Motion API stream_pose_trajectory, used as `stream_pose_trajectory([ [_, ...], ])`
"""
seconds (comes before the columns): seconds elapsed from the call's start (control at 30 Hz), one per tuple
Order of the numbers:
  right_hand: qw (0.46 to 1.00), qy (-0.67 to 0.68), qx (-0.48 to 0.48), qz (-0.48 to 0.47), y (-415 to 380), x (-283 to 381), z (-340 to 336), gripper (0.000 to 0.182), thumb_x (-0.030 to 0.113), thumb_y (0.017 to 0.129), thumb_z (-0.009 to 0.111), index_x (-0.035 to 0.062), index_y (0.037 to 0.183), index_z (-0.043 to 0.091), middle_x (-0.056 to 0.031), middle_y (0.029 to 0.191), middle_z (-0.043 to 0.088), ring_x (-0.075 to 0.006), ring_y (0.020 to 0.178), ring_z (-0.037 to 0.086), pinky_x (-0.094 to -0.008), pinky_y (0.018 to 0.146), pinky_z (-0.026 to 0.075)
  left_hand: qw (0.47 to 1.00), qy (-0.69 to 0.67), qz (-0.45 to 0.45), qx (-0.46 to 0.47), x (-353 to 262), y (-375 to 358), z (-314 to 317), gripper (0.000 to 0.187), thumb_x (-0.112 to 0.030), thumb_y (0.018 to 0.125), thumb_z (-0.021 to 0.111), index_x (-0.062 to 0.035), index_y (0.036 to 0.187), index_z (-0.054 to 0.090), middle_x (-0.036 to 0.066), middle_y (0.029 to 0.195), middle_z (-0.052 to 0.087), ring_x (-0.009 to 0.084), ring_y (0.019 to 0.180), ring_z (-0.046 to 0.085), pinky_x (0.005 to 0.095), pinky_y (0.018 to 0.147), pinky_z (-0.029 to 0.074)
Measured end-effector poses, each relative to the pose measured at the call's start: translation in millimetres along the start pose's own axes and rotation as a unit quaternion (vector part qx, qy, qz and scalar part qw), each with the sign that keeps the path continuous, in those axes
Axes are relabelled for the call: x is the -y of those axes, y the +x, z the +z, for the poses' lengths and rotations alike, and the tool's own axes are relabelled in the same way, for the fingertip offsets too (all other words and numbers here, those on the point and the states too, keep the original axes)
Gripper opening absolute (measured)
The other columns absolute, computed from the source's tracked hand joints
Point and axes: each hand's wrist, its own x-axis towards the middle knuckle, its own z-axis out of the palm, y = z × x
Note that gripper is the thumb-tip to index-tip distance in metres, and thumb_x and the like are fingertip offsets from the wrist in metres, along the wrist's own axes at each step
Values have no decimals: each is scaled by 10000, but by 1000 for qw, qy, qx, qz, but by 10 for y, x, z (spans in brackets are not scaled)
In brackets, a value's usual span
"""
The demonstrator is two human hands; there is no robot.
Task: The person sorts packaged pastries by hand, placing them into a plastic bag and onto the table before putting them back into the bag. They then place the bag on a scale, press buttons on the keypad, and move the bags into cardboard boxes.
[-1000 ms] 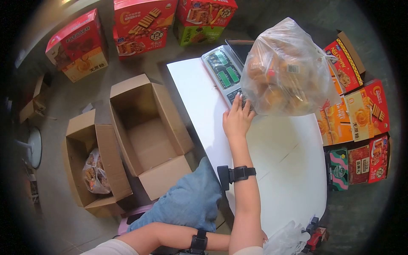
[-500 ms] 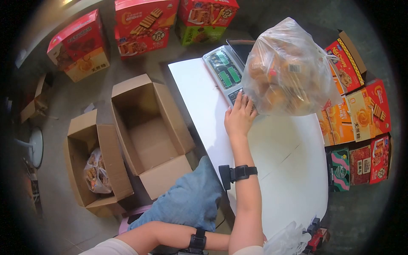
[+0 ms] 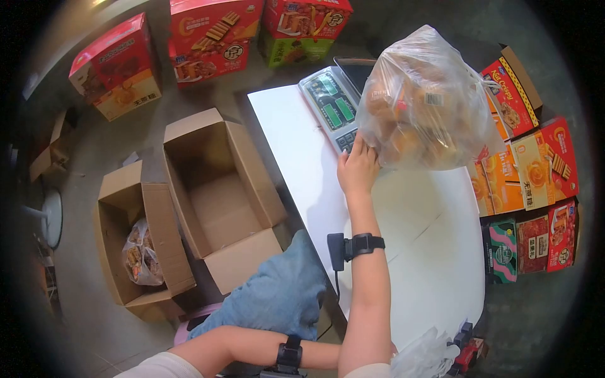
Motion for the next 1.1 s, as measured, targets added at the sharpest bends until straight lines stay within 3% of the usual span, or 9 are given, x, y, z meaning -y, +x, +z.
stream_pose_trajectory([
  [0.1,994,20,103,39,96,-6,-47,569,259,802,519,-1,1283,361,-199,1188,517,-364,1092,467,-453,927,360,1000,-20,-14,0,-170,-15,83,195,-220,874,545,-55,972,579,48,1010,585,145,907,544,331,796,456],
  [0.33,999,-46,13,-3,149,28,48,561,259,796,509,-29,1258,374,-209,1142,547,-350,1043,519,-468,939,347,999,-34,-19,2,-199,-39,105,221,-246,874,539,-56,982,574,50,1011,587,148,908,546,334,797,456],
  [0.4,986,34,136,90,218,78,-111,566,252,783,513,-32,1254,382,-216,1160,537,-337,1120,476,-485,971,307,999,-42,-18,3,-203,-26,128,229,-253,873,537,-56,985,572,50,1011,588,150,908,547,335,798,456],
  [0.53,985,1,160,65,183,88,-52,571,259,774,517,-23,1255,392,-224,1211,497,-335,1183,424,-495,991,279,999,-49,-18,7,-255,-33,155,244,-267,873,533,-56,991,570,52,1012,589,152,909,548,336,799,456],
  [0.8,985,75,-1,-158,-215,146,-95,489,109,769,518,10,1240,431,-168,1267,467,-305,1214,396,-496,1019,254,997,-64,-28,12,-280,-64,210,274,-296,873,525,-57,1002,564,54,1012,591,156,910,549,339,801,455],
  [0.93,984,81,-68,-142,-362,15,-150,387,124,766,544,25,1136,486,-163,1138,531,-318,1090,476,-476,965,311,997,-72,-32,12,-252,-89,238,289,-310,872,521,-58,1008,561,55,1013,592,158,910,550,341,802,455],
  [1.0,970,177,-24,168,-392,-66,-214,284,193,787,589,4,973,488,-157,942,541,-298,908,519,-430,843,389,996,-77,-31,11,-267,-82,257,297,-317,872,519,-58,1011,560,56,1013,593,159,910,551,342,803,455],
  [1.03,970,175,-24,168,-395,-135,-179,284,193,787,589,4,973,488,-157,942,541,-298,908,519,-430,843,389,996,-82,-32,11,-283,-89,246,301,-321,872,518,-58,1012,559,56,1013,593,159,911,551,342,803,455],
  [1.1,855,336,-116,377,-393,-311,-8,347,269,808,630,-24,865,453,-127,809,489,-233,732,483,-350,731,420,996,-87,-32,10,-291,-93,244,308,-328,872,516,-58,1015,558,57,1013,593,160,911,552,343,803,455],
])
